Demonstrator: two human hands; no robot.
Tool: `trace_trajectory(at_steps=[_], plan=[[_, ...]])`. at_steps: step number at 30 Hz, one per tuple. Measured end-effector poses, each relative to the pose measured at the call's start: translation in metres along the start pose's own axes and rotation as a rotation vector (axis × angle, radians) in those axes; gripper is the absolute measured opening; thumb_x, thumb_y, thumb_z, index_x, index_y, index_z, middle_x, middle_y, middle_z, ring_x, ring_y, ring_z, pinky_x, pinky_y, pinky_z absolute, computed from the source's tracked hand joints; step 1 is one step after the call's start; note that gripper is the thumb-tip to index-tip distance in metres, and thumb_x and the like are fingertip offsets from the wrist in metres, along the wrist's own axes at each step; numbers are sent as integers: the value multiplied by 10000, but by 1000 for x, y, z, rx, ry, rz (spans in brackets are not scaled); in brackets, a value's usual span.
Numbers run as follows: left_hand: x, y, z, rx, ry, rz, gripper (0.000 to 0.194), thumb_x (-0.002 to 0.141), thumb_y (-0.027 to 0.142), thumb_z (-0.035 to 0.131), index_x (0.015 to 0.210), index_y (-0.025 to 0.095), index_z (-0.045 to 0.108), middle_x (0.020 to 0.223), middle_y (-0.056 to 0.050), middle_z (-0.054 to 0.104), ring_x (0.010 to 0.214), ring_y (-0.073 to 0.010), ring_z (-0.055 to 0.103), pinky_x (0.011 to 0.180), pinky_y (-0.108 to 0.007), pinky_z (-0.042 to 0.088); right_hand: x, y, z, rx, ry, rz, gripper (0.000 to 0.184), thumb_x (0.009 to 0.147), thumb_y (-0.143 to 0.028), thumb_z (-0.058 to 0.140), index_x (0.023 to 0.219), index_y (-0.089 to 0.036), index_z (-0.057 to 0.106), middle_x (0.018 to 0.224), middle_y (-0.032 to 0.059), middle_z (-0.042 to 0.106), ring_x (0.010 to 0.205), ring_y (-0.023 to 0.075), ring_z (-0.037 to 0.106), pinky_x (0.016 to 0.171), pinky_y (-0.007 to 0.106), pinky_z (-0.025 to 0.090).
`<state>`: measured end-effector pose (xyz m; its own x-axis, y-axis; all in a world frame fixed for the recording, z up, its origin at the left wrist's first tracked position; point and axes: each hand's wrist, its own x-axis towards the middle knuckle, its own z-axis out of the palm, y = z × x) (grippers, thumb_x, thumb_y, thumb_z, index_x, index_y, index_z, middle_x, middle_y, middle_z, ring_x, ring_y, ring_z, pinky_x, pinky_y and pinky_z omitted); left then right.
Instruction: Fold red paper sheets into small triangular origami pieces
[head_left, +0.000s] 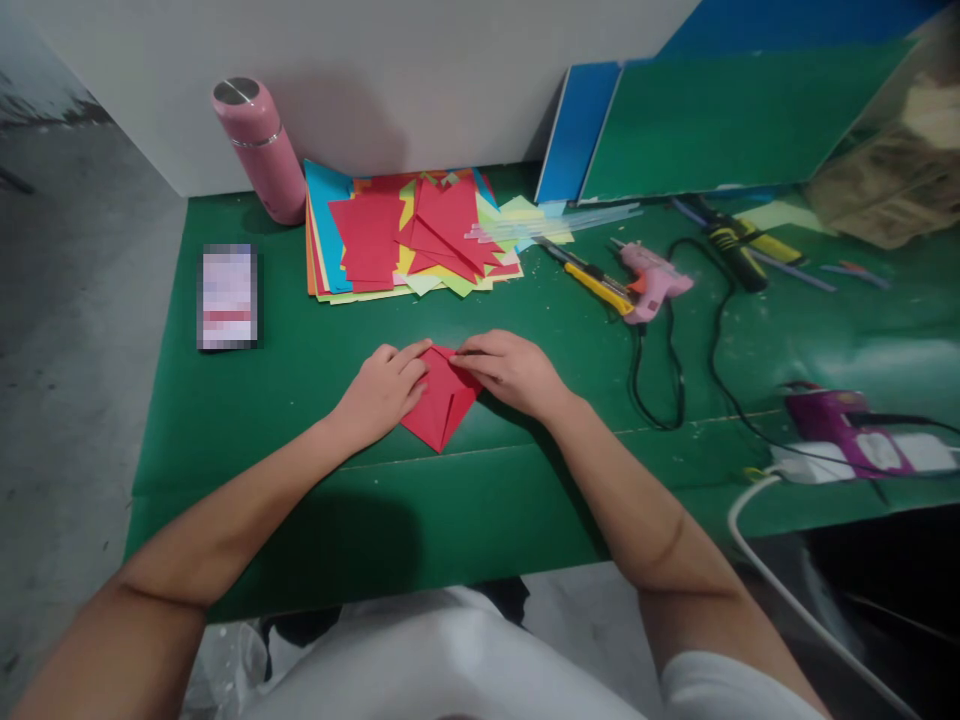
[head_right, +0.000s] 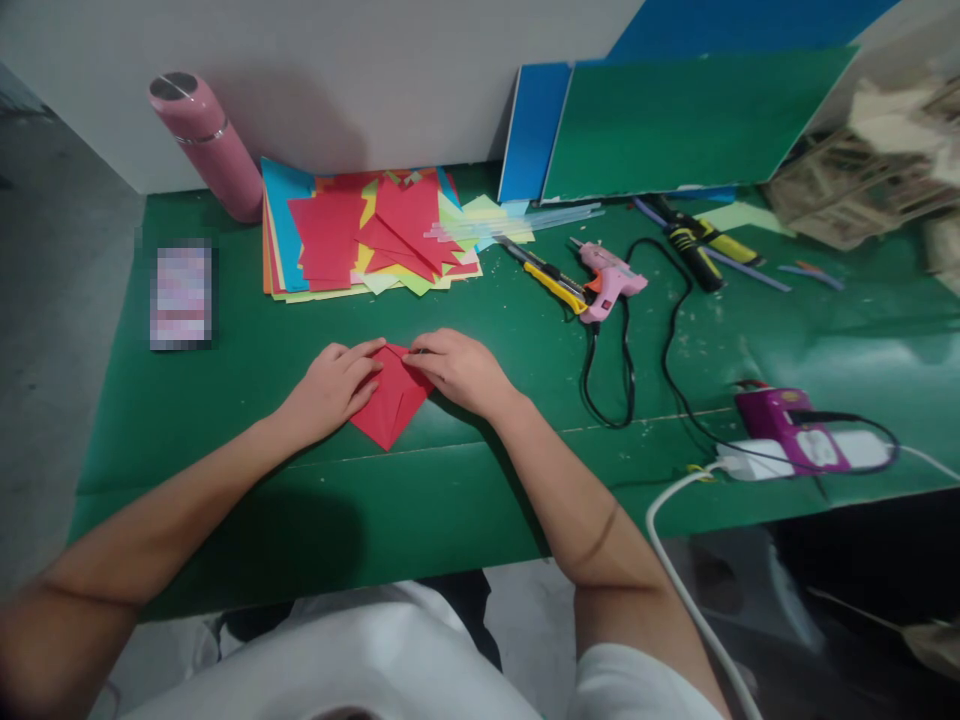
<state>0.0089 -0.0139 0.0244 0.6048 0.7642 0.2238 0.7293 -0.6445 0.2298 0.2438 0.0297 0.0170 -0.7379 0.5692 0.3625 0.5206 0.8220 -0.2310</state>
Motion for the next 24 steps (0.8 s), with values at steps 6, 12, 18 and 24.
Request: trace_trajectory(at_steps=[6,12,18,24], plan=[[0,0,2,-14,-4,-26,214,972,216,442,1065,128,614,1380,-143,570,865,-204,556,833,-371,452,0,0,0,47,-22,30,321,987,-237,433,1046,-223,748,1032,91,722,885,216,628,761,367,516],[-1,-1,5,37,-14,-2,411,975,226,424,1333,44,509,1407,-172,539,978,-238,565,855,-370,436,0,1,0,28,-27,9,306,981,-216,444,1027,-209,746,1024,83,727,885,206,635,764,347,514],[-1,-1,6,82,-47,-11,430,989,240,381,1353,58,518,1416,-170,526,987,-236,568,868,-371,418,1,1,-2,47,-42,18,310,980,-209,440,1025,-228,746,1024,71,727,897,201,636,782,349,513],[-1,-1,6,97,-37,-4,423,991,245,379,1347,72,531,1411,-161,532,964,-235,566,863,-372,420,2,1,-2,57,-35,11,323,986,-215,427,1011,-227,748,1016,64,731,884,199,636,773,349,516]])
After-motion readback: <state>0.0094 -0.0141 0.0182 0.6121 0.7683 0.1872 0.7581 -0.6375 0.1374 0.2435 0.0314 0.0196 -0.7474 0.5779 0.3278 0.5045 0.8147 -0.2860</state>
